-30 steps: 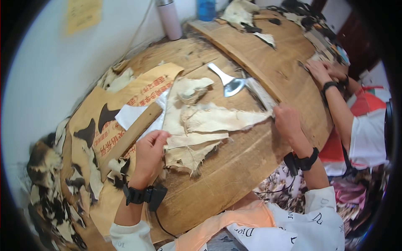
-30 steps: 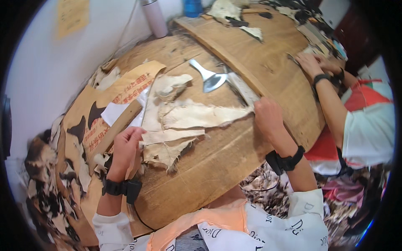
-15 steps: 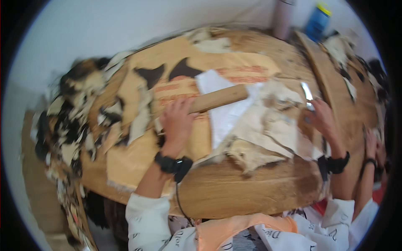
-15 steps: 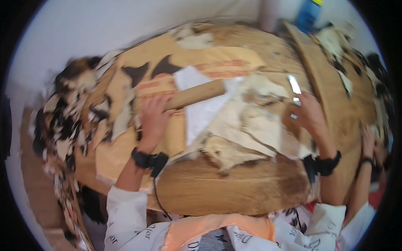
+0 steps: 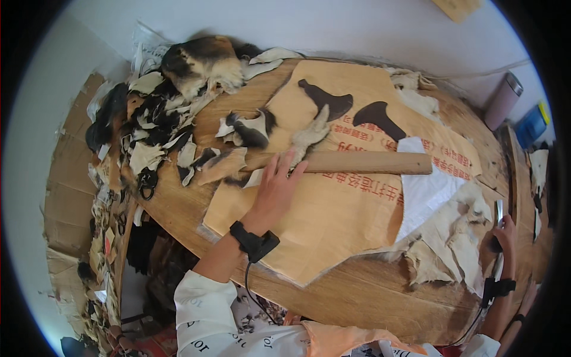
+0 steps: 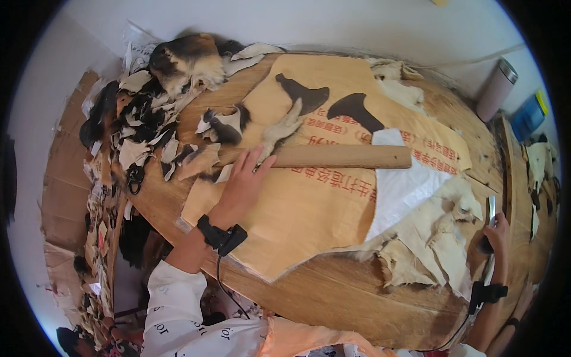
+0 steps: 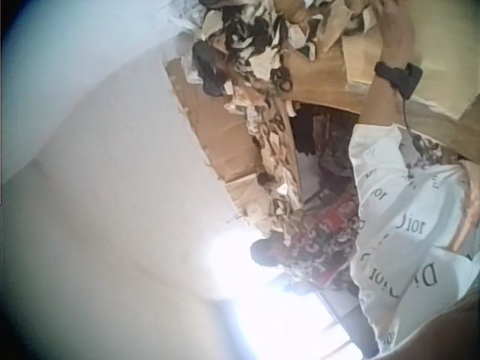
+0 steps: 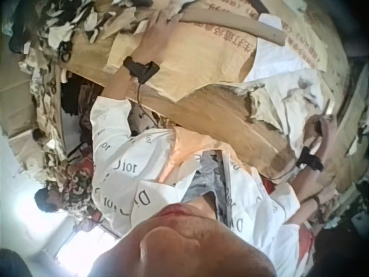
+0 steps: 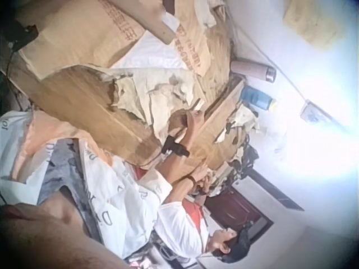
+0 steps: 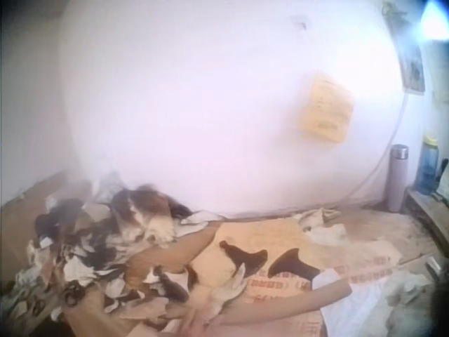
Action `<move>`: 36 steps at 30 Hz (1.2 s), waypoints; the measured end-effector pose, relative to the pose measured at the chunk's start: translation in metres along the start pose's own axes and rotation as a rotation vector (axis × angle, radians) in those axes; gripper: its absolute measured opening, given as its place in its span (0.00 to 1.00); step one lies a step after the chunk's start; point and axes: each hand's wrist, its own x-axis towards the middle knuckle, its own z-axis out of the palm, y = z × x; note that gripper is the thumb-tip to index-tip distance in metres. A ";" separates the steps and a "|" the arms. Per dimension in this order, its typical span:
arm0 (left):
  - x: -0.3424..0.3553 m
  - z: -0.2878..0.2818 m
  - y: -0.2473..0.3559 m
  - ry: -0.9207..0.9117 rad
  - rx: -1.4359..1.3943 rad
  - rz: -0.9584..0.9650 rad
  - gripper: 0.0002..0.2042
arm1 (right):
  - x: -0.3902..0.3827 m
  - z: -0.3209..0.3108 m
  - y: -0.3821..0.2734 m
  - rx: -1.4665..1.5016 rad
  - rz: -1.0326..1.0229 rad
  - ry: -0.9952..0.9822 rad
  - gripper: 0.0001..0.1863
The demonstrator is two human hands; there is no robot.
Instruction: Sewing pieces of fur together and cutting patterns out of animal pelts in a workshop.
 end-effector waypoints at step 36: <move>0.042 0.000 -0.067 -0.301 -0.562 0.212 0.25 | -0.093 0.004 -0.301 -0.042 -0.393 0.049 0.08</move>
